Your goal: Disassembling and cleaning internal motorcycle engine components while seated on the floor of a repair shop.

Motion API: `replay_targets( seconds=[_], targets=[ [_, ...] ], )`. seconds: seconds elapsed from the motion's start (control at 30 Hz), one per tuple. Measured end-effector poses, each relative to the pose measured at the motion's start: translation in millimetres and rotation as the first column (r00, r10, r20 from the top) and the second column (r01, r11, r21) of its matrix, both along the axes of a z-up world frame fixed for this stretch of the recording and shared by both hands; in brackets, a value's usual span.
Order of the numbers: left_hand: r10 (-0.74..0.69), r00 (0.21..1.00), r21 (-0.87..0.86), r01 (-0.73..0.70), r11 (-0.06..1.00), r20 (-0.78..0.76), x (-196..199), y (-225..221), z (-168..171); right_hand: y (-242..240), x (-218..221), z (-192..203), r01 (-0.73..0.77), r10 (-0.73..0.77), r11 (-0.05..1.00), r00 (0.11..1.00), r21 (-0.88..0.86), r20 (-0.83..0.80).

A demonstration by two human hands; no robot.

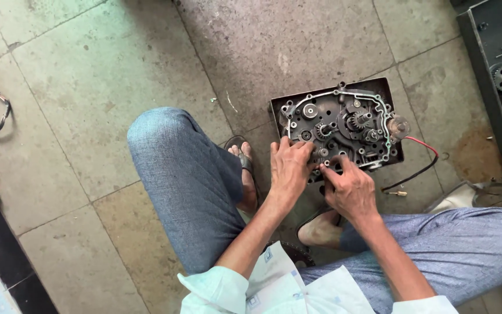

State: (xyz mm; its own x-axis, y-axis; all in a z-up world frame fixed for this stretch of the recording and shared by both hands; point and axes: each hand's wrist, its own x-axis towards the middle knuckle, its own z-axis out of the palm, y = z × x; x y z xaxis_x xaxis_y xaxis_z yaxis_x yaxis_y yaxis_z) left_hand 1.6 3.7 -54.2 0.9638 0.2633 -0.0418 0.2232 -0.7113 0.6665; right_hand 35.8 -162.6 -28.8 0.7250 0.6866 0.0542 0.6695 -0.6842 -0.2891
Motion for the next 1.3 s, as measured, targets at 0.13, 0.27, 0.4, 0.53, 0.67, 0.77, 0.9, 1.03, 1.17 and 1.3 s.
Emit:
replay_targets(
  seconds=[0.13,0.27,0.4,0.53,0.67,0.77,0.9,1.03,1.17,1.3],
  targets=[
    [-0.030,0.999,-0.029,0.031,0.999,0.029,-1.0,4.5,-0.3,-2.4,4.6,2.1,0.020,-0.019,1.000,0.996,0.012,-0.086],
    [-0.057,0.997,-0.047,0.059,0.997,0.049,-11.9,10.8,5.8,-7.1,4.0,11.0,0.121,-0.081,0.983,0.962,0.141,-0.261],
    [-0.048,0.995,-0.084,0.056,0.995,0.089,-11.7,14.7,4.2,-17.4,9.1,5.4,0.135,-0.077,0.972,0.957,0.194,-0.279],
    [-0.045,0.995,-0.073,0.051,0.996,0.091,-9.6,8.1,2.9,-17.7,7.0,2.6,0.139,-0.088,0.973,0.961,0.183,-0.264],
    [-0.046,0.996,-0.035,0.049,0.998,0.077,-6.9,1.2,0.4,-12.8,3.1,2.1,0.055,-0.033,0.991,0.984,0.119,-0.177],
    [-0.032,0.997,-0.027,0.034,0.999,0.070,-6.7,-2.3,-1.5,-11.5,2.3,1.3,0.026,-0.010,0.990,0.993,0.137,-0.116],
    [-0.016,0.997,-0.038,0.019,0.999,0.071,-3.9,-2.6,-4.8,-10.1,2.7,2.6,0.024,-0.008,0.988,0.995,0.154,-0.104],
    [0.007,1.000,-0.028,-0.006,1.000,0.027,-1.9,-3.1,-0.3,-9.2,2.9,1.8,-0.021,0.025,0.996,0.999,0.083,-0.047],
    [0.011,0.999,0.018,-0.011,1.000,0.037,-3.7,-7.5,-5.6,-7.7,1.0,0.1,-0.036,0.037,0.999,0.999,0.025,-0.018],
    [-0.008,0.999,-0.069,0.011,0.998,0.046,-1.1,3.9,-0.6,-5.4,2.5,4.3,0.026,-0.020,0.998,0.995,0.060,-0.096]
  ],
)
